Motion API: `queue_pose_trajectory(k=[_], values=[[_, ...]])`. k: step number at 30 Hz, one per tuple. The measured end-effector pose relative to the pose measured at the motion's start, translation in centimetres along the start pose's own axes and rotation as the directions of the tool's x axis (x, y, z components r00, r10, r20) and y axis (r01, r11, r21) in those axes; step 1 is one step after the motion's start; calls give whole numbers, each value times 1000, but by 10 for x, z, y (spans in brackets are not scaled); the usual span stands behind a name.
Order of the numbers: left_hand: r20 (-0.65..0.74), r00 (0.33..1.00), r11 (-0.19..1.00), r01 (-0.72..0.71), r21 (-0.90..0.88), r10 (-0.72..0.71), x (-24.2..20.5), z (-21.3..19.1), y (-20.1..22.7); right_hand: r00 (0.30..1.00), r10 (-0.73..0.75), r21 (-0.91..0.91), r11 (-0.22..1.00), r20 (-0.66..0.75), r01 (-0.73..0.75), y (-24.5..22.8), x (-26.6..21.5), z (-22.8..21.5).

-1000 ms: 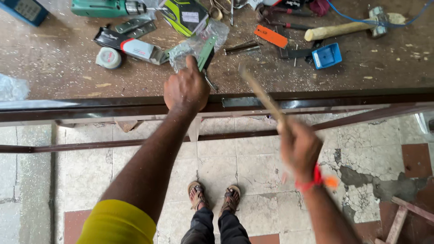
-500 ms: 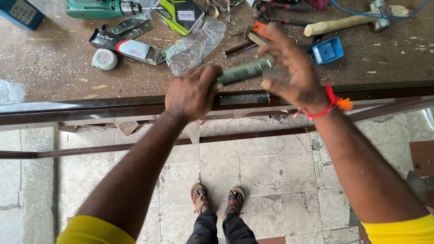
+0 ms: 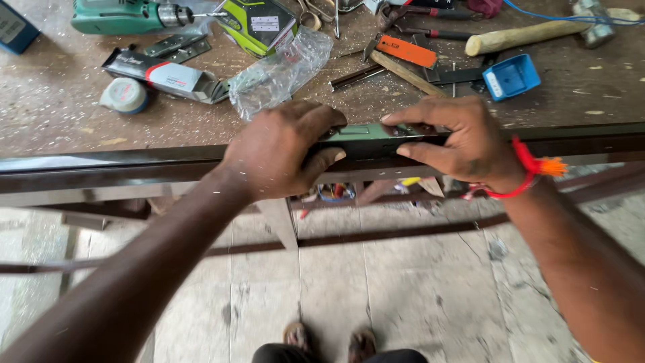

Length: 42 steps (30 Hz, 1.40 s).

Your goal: The person installs a lock mechanism into a metal frame. They use a hammer to tap the lock into place, a screwdriver to tighten screws, and a power drill to secure the lock further.

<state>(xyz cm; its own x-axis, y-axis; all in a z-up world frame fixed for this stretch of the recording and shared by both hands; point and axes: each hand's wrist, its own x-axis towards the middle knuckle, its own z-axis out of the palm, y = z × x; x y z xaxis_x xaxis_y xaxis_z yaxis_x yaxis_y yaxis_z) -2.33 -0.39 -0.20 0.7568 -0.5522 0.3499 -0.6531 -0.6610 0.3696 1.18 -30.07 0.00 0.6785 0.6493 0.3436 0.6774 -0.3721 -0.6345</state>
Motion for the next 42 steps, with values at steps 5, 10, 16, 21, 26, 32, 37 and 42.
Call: queue_pose_trajectory(k=[5,10,16,21,26,32,37,42], values=[[-118,950,952,-273,136,289,-4,6,-7,993,83,295,954,-80,-56,11,-16,4],[-107,933,927,-320,194,345,-6,16,-16,987,-43,-26,999,-152,39,18,-13,21],[-160,800,795,-509,331,578,-4,19,-21,965,-192,-212,965,-178,153,20,-15,24],[-111,868,836,-421,352,484,-1,10,-22,961,-269,-107,959,-58,262,28,-4,10],[-144,954,939,-220,264,264,3,11,-22,958,-283,-73,957,-53,279,44,1,3],[-142,973,972,-157,177,183,4,10,-17,968,-237,-37,971,-77,235,46,4,5],[-178,977,974,-80,212,118,1,10,-16,963,-271,15,962,2,271,43,3,1],[-219,970,969,-49,243,104,0,11,-15,963,-271,7,963,-3,271,45,4,-1]])
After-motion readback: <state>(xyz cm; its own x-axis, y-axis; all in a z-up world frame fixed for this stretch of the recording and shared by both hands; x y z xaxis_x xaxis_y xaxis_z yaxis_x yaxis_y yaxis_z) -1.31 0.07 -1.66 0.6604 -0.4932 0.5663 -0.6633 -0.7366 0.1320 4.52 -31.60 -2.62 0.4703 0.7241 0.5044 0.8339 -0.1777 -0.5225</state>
